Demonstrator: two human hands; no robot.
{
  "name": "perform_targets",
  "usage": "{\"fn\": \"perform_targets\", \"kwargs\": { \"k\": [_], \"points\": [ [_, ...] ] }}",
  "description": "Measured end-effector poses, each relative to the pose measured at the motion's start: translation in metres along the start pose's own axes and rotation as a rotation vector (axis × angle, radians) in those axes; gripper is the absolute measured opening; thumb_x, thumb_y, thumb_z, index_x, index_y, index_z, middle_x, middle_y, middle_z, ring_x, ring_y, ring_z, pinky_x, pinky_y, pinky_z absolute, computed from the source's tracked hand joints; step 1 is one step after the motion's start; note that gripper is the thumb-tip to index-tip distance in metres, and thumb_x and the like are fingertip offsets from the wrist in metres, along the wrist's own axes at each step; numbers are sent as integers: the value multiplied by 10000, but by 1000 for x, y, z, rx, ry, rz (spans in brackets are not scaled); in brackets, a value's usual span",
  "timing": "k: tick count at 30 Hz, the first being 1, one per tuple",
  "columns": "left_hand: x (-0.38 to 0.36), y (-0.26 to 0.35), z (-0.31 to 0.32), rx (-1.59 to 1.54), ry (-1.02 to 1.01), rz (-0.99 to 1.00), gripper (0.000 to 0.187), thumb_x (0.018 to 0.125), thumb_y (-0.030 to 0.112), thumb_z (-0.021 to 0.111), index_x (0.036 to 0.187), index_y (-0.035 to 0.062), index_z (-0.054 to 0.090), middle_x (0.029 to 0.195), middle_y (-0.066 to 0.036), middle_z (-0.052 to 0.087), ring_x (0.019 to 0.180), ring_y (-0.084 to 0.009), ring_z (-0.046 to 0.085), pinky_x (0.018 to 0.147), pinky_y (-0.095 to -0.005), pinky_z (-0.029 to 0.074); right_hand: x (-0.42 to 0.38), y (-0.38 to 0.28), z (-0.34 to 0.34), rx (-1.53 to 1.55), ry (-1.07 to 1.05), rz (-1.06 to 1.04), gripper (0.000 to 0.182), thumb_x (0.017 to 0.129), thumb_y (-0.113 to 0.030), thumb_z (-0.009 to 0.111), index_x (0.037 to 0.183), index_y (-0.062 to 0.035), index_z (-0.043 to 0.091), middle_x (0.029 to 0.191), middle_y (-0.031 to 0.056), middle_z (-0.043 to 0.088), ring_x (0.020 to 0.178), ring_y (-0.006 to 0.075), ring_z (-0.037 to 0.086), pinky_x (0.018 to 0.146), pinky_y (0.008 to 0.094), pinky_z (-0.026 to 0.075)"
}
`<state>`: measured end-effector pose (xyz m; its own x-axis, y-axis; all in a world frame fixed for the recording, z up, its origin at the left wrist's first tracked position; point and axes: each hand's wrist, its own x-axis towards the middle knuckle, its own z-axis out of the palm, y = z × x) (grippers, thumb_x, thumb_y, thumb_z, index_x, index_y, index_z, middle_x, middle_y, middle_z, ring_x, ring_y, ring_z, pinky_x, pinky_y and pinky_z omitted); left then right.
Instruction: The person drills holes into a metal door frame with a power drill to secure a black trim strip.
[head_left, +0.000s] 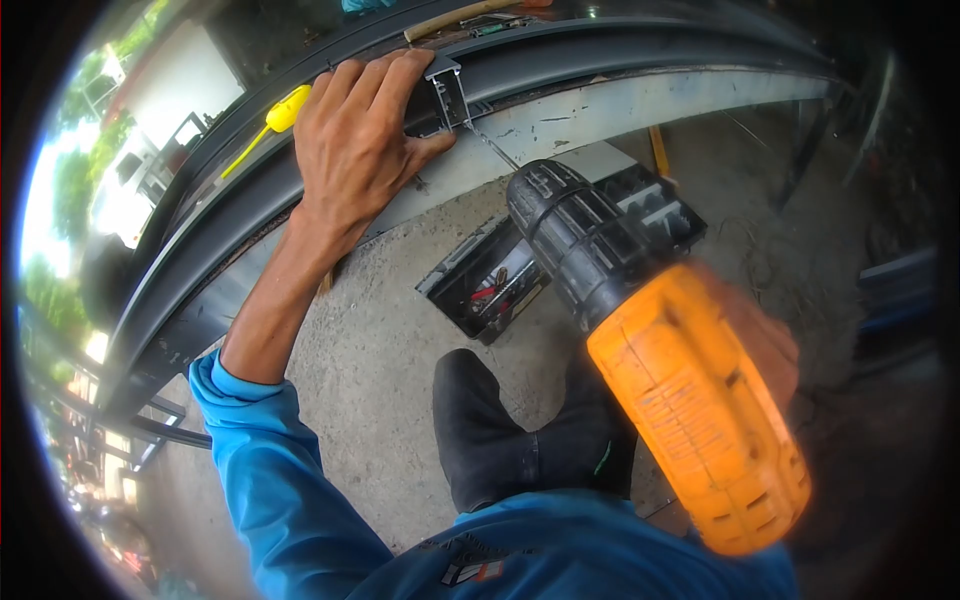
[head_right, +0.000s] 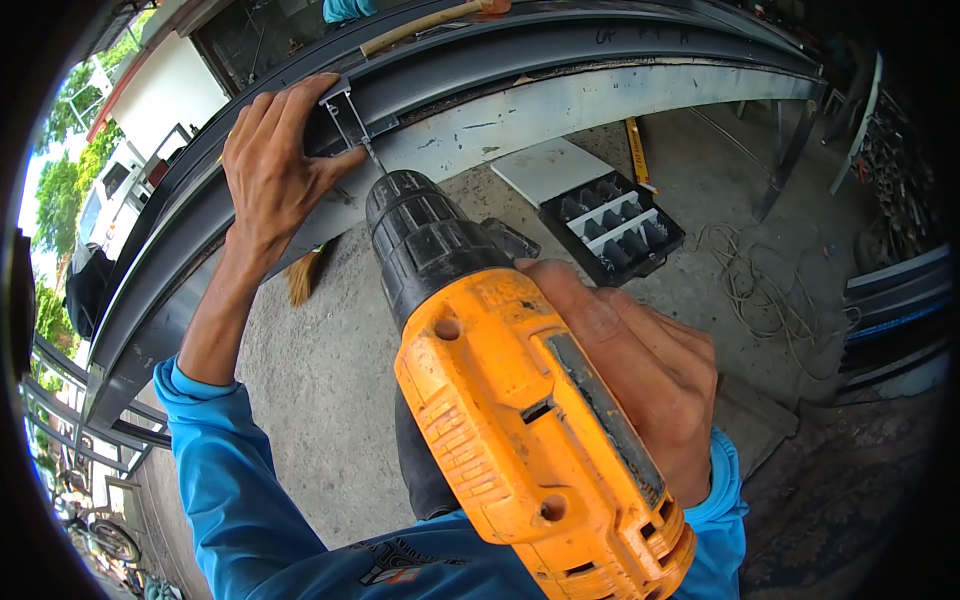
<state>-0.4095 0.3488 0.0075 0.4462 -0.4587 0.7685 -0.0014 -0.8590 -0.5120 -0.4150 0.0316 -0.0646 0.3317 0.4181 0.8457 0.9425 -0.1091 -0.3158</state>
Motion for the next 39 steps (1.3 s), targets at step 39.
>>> {"fn": "perform_targets", "kwargs": {
  "k": [39],
  "points": [
    [2, 3, -4, -76, 1, -5, 736, 511, 259, 880, 1164, 46, 616, 1080, -73, 681, 846, -227, 580, 743, -351, 446, 47, -7, 15, -49, -145, 92, 495, 839, -192, 763, 1243, 54, 620, 834, 180, 704, 670, 245, 712, 589, 342, 566]
  ]
}}
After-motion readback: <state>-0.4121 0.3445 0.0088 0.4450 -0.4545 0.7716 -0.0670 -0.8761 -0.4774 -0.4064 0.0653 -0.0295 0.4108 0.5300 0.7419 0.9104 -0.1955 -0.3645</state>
